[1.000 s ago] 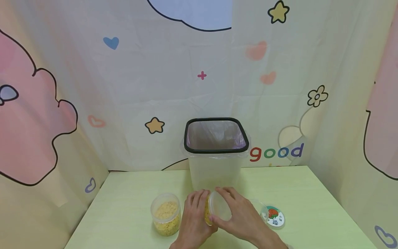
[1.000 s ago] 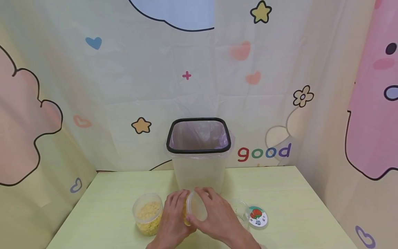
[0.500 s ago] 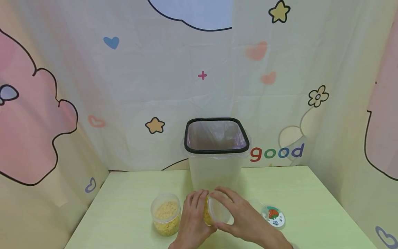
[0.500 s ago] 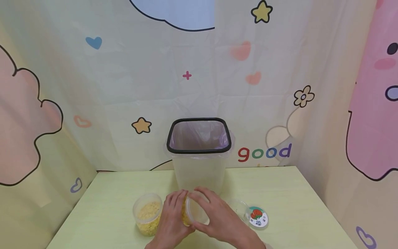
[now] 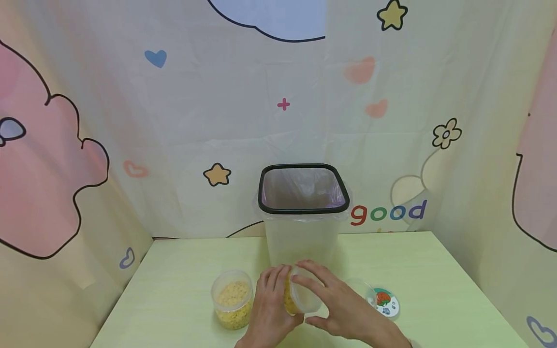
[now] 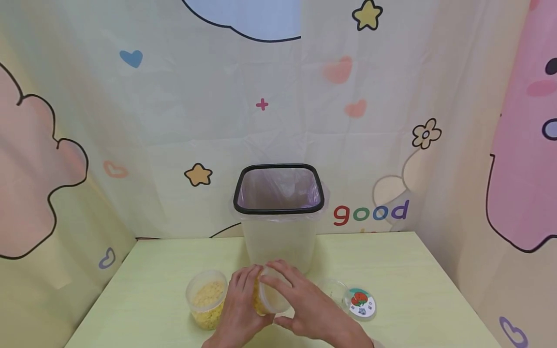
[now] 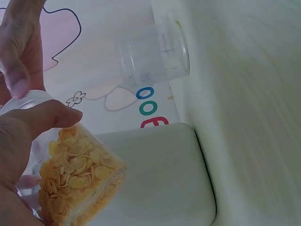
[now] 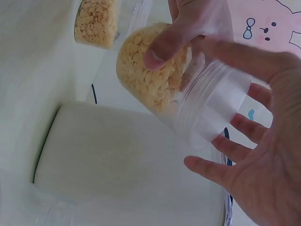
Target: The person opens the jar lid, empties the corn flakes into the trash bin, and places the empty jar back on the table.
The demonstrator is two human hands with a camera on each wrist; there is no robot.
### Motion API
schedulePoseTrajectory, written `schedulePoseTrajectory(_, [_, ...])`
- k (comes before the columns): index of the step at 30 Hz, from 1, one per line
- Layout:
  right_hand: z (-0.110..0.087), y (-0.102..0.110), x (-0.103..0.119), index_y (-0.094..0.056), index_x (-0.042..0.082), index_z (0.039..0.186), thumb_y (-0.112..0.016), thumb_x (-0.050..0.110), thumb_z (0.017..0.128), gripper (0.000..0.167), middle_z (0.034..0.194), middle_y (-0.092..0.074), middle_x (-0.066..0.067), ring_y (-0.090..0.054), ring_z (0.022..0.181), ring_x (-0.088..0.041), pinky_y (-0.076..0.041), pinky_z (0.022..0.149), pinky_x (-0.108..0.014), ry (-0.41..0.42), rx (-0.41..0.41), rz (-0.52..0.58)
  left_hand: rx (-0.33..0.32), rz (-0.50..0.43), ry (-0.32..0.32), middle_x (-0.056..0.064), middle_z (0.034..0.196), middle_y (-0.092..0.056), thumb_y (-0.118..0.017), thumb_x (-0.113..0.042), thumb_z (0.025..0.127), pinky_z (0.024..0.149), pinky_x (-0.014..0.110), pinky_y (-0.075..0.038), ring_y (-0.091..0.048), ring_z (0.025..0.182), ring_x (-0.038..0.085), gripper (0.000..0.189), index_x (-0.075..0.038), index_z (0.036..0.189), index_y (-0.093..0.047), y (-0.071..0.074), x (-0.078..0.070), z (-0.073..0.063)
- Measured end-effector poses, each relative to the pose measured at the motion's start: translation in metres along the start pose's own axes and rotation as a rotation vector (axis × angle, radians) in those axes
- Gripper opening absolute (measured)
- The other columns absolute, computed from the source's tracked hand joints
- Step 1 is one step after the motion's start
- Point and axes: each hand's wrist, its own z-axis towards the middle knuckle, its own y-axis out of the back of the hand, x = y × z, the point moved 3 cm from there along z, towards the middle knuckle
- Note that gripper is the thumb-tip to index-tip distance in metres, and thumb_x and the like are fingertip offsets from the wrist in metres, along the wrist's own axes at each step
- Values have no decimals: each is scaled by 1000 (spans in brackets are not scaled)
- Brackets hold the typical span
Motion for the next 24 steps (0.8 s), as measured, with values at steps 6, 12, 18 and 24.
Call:
schedulePoseTrajectory(6, [1, 4, 6, -39, 27, 149, -82, 52, 73, 91, 155, -36, -1, -51, 129, -22, -59, 83, -39, -168, -43, -38, -1, -22, 12, 0, 129, -57, -97, -31, 45, 94, 39, -51, -49, 117, 20, 101, -14, 133, -50, 0, -1, 1])
schedulePoseTrajectory(12, [5, 14, 10, -41, 27, 147, -74, 60, 77, 84, 146, -49, -1, -64, 114, -24, -59, 81, -42, -457, -109, -70, -22, -29, 12, -1, 127, -58, -94, -28, 44, 93, 37, -51, -49, 115, 19, 97, -14, 131, -52, -1, -1, 1])
schedulePoseTrajectory(18, [7, 12, 11, -42, 26, 148, -64, 71, 79, 85, 139, -55, -2, -69, 93, -30, -56, 77, -46, -660, -24, -39, -36, -12, -3, -1, 126, -58, -93, -28, 41, 94, 37, -50, -50, 115, 19, 99, -15, 130, -52, -2, -3, 1])
schedulePoseTrajectory(24, [10, 5, 10, -46, 21, 146, -57, 76, 80, 87, 129, -62, -8, -68, 86, -32, -54, 77, -49, -752, 61, -52, -55, 25, -32, -1, 124, -59, -92, -28, 41, 93, 37, -51, -51, 113, 20, 97, -15, 129, -53, -3, -6, 1])
